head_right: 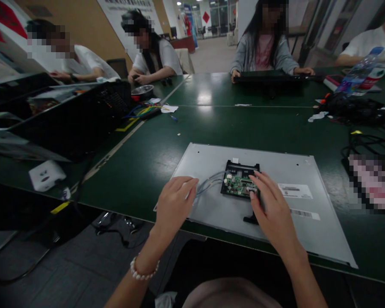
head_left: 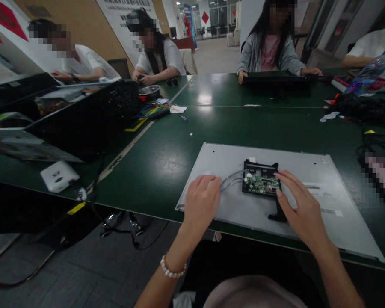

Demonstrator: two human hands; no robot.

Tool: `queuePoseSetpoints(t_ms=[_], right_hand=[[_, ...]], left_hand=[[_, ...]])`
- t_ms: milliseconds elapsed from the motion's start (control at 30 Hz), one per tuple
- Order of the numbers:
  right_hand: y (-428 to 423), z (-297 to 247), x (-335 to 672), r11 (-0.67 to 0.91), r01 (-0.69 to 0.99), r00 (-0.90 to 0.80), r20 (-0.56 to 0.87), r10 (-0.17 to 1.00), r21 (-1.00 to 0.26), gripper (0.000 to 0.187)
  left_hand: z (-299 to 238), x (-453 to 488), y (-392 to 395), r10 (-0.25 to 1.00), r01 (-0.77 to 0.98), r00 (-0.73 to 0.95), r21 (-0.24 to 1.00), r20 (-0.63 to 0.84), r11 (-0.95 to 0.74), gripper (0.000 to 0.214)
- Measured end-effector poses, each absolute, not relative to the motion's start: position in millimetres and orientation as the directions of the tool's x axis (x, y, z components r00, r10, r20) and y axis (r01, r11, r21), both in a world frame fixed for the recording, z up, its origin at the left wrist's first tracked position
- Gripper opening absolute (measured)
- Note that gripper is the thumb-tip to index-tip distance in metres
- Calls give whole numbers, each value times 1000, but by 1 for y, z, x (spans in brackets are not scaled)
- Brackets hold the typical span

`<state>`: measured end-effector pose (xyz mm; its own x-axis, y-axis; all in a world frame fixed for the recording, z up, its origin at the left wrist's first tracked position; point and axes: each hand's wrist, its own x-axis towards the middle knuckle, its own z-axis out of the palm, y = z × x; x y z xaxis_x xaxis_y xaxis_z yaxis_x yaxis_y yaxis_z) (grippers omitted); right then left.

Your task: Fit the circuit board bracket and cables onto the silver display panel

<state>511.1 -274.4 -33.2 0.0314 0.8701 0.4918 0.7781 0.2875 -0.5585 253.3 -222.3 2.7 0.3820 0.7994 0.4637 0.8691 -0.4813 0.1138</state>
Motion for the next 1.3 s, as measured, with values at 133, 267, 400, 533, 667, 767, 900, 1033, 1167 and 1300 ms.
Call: queuePoseSetpoints(t_ms=[133,267,400,533,667,767,900,1033,1167,1300], right_hand=[[-277,-30,491,387,765,-106,493,864,-514,43],[-274,-28,474,463,773,-250,463,850,-433,45],[-270,-24,456,532,775,-360,452,816,-343,42],[-266,-22,440,579,765,-422,458,782,-283,37],[-261,-26,427,613,748,-472,446,760,-254,28],[-256,-31,423,615,741,-465,455,759,-270,21],[-250,-36,423,616,731,-448,475,758,-294,18],[-247,-37,424,628,716,-431,514,742,-306,18],[-245,-39,424,622,715,-414,525,744,-318,19],[-242,-43,424,630,718,-423,533,733,-296,22]], left_hand=[[-9,271,-242,781,851,434,80,449,-519,22],[-17,271,-252,800,838,434,142,414,-527,21],[-20,260,-256,821,822,397,239,409,-517,24],[-26,247,-257,836,809,324,329,443,-488,25],[-35,240,-253,850,822,255,360,460,-441,28],[-41,239,-249,871,841,218,369,439,-396,32],[-48,239,-246,884,846,176,392,433,-361,30],[-50,239,-245,858,835,189,382,477,-396,30],[-47,242,-243,798,810,278,316,535,-494,32],[-48,246,-240,788,796,376,264,488,-544,36]])
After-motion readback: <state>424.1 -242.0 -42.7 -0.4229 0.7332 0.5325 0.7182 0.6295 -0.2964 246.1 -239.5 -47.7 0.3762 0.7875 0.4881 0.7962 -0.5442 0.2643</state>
